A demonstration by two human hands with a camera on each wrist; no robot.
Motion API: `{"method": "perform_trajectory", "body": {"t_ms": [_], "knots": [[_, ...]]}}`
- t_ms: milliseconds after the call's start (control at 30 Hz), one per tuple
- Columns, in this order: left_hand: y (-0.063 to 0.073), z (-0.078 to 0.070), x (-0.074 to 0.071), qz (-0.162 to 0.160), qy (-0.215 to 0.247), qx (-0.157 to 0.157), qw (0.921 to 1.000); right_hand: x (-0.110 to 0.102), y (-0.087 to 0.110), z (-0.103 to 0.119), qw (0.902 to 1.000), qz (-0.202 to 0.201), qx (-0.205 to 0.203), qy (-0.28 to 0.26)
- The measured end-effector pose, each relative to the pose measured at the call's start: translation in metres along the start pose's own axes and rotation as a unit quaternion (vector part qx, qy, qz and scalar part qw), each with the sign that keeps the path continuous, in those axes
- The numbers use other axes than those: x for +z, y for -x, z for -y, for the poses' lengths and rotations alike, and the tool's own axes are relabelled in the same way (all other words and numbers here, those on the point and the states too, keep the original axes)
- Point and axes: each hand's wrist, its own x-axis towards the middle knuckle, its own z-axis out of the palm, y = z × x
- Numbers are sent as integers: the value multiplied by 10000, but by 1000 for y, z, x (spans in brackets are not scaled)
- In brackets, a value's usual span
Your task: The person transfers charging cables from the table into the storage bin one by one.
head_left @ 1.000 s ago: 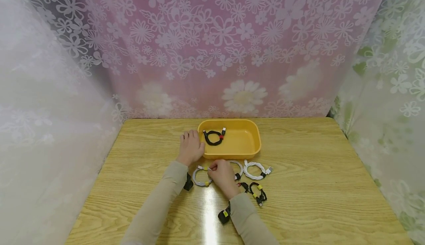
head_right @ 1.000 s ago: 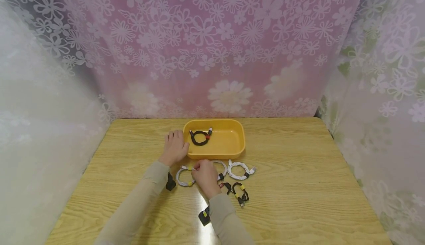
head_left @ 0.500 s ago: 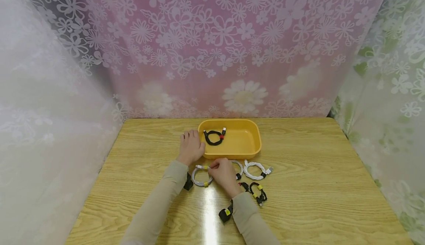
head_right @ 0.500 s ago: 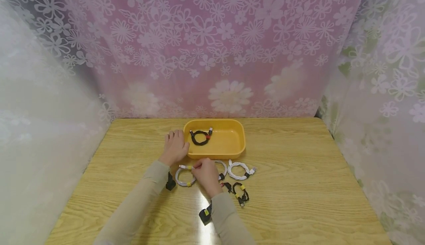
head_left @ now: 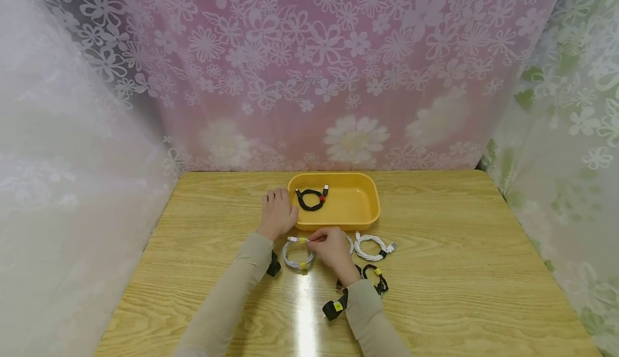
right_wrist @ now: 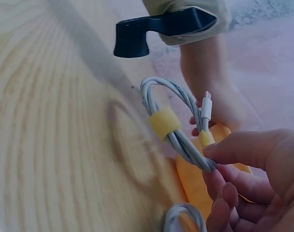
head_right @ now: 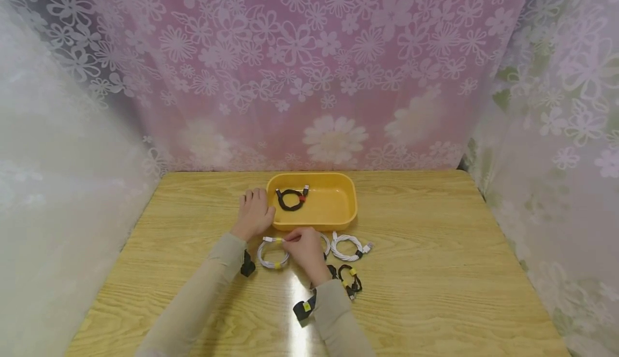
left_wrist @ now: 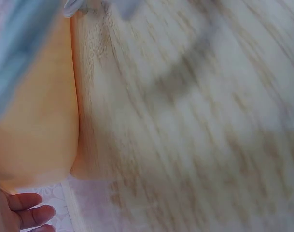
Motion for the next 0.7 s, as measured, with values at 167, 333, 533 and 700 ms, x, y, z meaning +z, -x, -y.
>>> {"method": "perform_trajectory", "body": {"t_ms": [167,333,533,700], "knots": [[-1,0,0,47,-28,3,10000,-7,2,2,9999,-49,67,-81],[-1,1,1,15,-85,6,10000,-14,4,3,9993,2,127,-346],[0,0,-1,38,-17,3,10000,-21,7,7,9981,-54,235,-562],[0,1,0,52,40,1,10000,-27,9,12,9976,-45,252,-646]]}}
